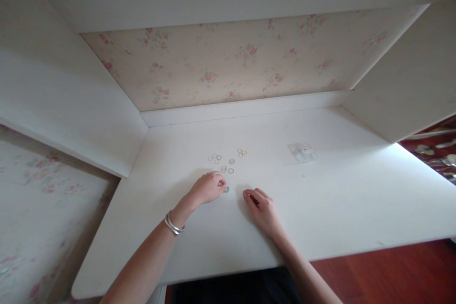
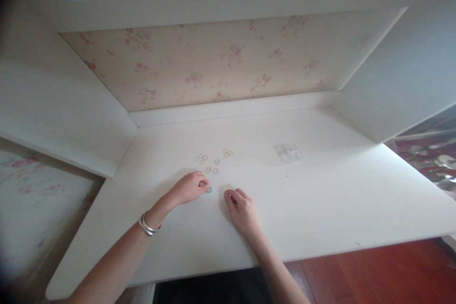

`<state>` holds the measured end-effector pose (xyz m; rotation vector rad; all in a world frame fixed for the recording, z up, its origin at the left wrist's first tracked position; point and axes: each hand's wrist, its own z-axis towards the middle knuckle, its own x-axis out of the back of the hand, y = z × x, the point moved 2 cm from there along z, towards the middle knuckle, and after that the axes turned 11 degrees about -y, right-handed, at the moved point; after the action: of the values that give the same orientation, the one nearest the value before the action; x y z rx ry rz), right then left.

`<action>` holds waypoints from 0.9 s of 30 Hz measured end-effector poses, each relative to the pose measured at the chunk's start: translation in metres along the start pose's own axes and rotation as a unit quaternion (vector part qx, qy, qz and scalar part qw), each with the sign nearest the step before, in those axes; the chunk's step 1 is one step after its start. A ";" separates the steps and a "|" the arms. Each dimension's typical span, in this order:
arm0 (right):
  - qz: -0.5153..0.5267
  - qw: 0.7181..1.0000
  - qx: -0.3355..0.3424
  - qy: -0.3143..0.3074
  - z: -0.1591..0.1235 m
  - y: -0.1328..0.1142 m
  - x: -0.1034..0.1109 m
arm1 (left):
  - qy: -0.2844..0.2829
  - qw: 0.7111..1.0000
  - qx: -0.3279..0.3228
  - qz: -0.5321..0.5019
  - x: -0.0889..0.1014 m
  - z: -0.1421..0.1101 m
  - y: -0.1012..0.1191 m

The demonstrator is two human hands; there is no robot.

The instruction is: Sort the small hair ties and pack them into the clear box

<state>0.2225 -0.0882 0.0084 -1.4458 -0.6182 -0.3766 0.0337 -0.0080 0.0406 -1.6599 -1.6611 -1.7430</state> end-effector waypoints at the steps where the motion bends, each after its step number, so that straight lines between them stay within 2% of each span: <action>1: 0.000 1.000 0.001 0.000 0.000 0.000 0.000 | -0.004 1.000 0.006 0.008 0.000 0.001 0.000; 8: 0.002 1.000 0.006 0.001 -0.001 -0.001 0.000 | 0.004 0.999 0.008 0.038 -0.004 -0.003 0.001; 14: 0.001 1.000 0.008 -0.009 -0.001 0.000 -0.001 | 0.080 0.996 -0.005 -0.029 0.013 -0.016 -0.002; 18: -0.007 1.000 0.007 -0.018 -0.002 0.000 -0.002 | 0.144 0.983 0.016 -0.109 0.019 -0.033 -0.017; 21: -0.012 1.000 -0.001 -0.026 -0.002 0.000 -0.003 | 0.192 0.958 0.082 -0.195 0.009 -0.049 -0.036; 23: -0.019 0.999 -0.009 -0.025 0.001 -0.001 -0.004 | 0.196 0.942 0.125 -0.243 -0.002 -0.058 -0.047; 27: -0.071 0.997 0.000 -0.039 0.023 -0.010 -0.004 | 0.197 0.921 0.144 -0.304 -0.017 -0.072 -0.054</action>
<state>0.2097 -0.0669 0.0142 -1.4248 -0.7872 -0.4329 -0.0412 -0.0551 0.0168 -0.6341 -2.2166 -1.7868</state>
